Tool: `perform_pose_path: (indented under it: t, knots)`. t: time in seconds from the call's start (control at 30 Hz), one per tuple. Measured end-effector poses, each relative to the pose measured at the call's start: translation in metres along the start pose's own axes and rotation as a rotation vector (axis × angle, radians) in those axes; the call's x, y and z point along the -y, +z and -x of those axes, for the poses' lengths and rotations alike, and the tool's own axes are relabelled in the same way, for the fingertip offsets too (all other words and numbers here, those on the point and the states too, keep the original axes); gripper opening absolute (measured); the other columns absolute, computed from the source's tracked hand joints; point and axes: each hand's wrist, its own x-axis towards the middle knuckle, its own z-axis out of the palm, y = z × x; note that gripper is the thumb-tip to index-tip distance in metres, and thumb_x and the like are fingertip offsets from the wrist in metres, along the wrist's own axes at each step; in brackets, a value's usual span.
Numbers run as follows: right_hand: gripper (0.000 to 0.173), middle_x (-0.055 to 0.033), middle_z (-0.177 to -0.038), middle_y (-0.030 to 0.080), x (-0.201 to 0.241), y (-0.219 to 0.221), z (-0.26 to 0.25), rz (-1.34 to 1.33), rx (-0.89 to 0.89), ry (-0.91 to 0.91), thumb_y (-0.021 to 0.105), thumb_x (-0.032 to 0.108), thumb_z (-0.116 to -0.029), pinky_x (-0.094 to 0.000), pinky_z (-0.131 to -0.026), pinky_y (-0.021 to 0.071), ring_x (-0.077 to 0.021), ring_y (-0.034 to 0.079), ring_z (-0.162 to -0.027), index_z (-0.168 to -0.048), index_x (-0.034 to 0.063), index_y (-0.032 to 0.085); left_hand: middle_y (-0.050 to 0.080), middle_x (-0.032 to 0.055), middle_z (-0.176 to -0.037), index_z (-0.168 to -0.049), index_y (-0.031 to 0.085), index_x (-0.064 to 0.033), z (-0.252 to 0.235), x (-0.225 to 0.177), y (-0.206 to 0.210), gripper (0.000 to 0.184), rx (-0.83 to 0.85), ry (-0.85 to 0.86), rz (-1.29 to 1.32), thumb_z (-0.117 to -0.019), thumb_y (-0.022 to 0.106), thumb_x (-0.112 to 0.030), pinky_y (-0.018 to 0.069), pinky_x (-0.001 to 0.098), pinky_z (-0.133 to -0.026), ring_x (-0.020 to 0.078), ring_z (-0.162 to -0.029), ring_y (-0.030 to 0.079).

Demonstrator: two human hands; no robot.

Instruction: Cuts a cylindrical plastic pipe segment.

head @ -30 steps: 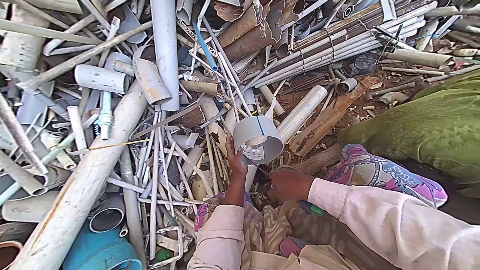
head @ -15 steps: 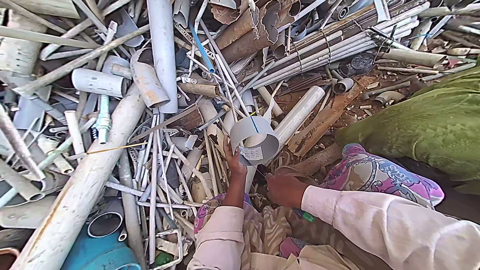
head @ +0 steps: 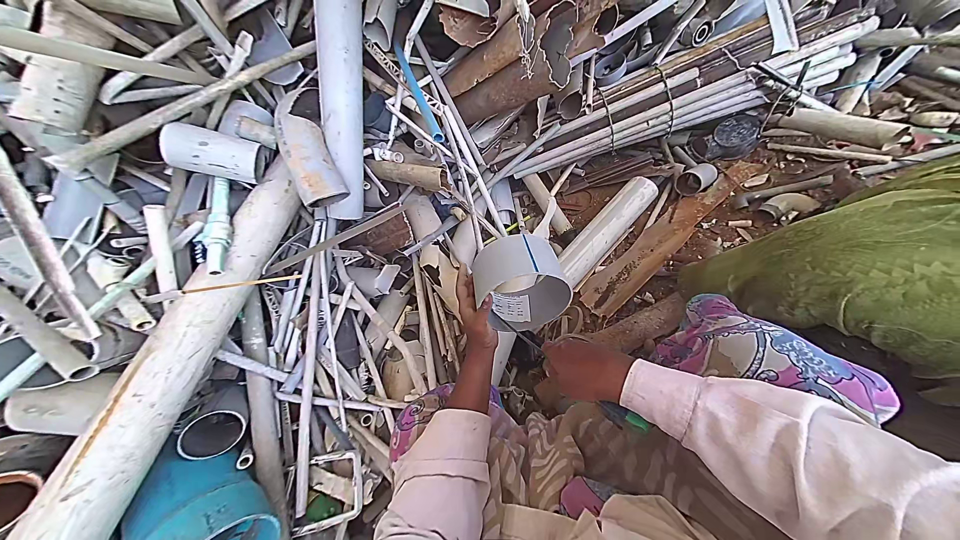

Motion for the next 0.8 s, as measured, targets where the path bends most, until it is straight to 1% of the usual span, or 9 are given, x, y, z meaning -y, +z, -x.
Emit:
perform_pose_path:
  t: [0.07,0.2,0.3,0.4,0.47,0.57,0.67,0.77,0.8]
  knots:
    - [0.036,-0.0301,-0.118,0.062,-0.002,0.0,0.0,0.016,0.004,0.007,0.049,0.017,-0.1081,-0.0619,-0.09,0.0502,-0.045,0.064,-0.111,-0.134,-0.0085,0.051,0.043,0.0206,-0.147,-0.156,0.013,0.0053,0.002,0.005,0.0,0.096,0.035,-0.034,0.032,-0.0807,0.063,-0.027,0.0469,0.0284,-0.104,0.0123,-0.124,0.054]
    - [0.039,-0.0306,-0.118,0.063,-0.007,0.001,-0.002,0.045,0.008,0.028,0.05,0.017,-0.1069,-0.0638,-0.088,0.0508,-0.046,0.065,-0.11,-0.136,-0.0086,0.05,0.041,0.0216,-0.149,-0.157,0.012,0.0039,0.005,0.009,0.002,0.096,0.058,-0.078,0.051,-0.0817,0.061,-0.029,0.0459,0.0294,-0.105,0.0138,-0.126,0.052]
    - [0.039,-0.0284,-0.117,0.064,-0.005,0.005,-0.003,0.034,0.005,0.048,0.05,0.019,-0.1073,-0.0612,-0.088,0.0528,-0.044,0.066,-0.109,-0.137,-0.0063,0.048,0.039,0.0213,-0.151,-0.157,0.013,0.0032,0.005,0.011,0.004,0.093,0.003,-0.072,0.06,-0.0835,0.06,-0.029,0.0451,0.0298,-0.106,0.0147,-0.129,0.05]
    - [0.04,-0.0303,-0.121,0.062,0.003,0.008,0.0,0.021,-0.001,0.056,0.05,0.016,-0.1067,-0.0621,-0.09,0.0517,-0.0456,0.064,-0.114,-0.138,-0.0085,0.045,0.035,0.0226,-0.153,-0.157,0.015,0.0023,0.004,0.008,0.007,0.089,-0.075,-0.053,0.059,-0.0837,0.056,-0.024,0.0435,0.0323,-0.107,0.0179,-0.132,0.047]
    - [0.04,-0.0303,-0.122,0.062,0.006,0.01,0.001,0.029,-0.006,0.057,0.049,0.017,-0.1077,-0.0621,-0.09,0.052,-0.0458,0.064,-0.115,-0.139,-0.0083,0.045,0.035,0.0227,-0.154,-0.158,0.013,0.0022,0.003,0.004,0.007,0.089,-0.082,-0.039,0.057,-0.084,0.056,-0.024,0.0431,0.0318,-0.108,0.0178,-0.133,0.047]
    - [0.041,-0.0297,-0.123,0.062,0.008,0.01,0.0,0.024,0.006,0.061,0.047,0.018,-0.1083,-0.061,-0.092,0.0516,-0.0447,0.064,-0.116,-0.14,-0.0074,0.044,0.038,0.0224,-0.151,-0.157,0.014,0.0026,0.004,0.003,0.005,0.089,-0.11,-0.036,0.054,-0.083,0.056,-0.023,0.0448,0.0313,-0.105,0.0175,-0.129,0.049]
    - [0.042,-0.0297,-0.123,0.061,0.009,0.012,-0.003,0.009,0.007,0.059,0.047,0.018,-0.1079,-0.0608,-0.092,0.0518,-0.0446,0.064,-0.116,-0.141,-0.0073,0.043,0.039,0.0221,-0.15,-0.158,0.014,0.0016,0.003,0.002,0.005,0.089,-0.144,-0.039,0.055,-0.0829,0.056,-0.021,0.045,0.0319,-0.105,0.0177,-0.129,0.05]
    - [0.044,-0.0297,-0.123,0.061,0.009,0.01,-0.004,-0.003,0.004,0.052,0.048,0.018,-0.1078,-0.0607,-0.093,0.0512,-0.0448,0.063,-0.116,-0.143,-0.0073,0.042,0.042,0.021,-0.148,-0.157,0.015,0.0003,0.001,0.001,0.004,0.085,-0.176,-0.062,0.064,-0.0852,0.054,-0.022,0.0459,0.0316,-0.103,0.0177,-0.126,0.051]
    - [0.043,-0.0296,-0.122,0.061,0.008,0.009,-0.004,0.001,0.002,0.045,0.049,0.018,-0.1074,-0.0607,-0.092,0.0514,-0.0445,0.064,-0.115,-0.142,-0.0073,0.043,0.042,0.0209,-0.147,-0.158,0.015,-0.0006,0.001,-0.001,0.005,0.083,-0.181,-0.075,0.068,-0.0864,0.053,-0.022,0.0469,0.0317,-0.102,0.0179,-0.125,0.052]
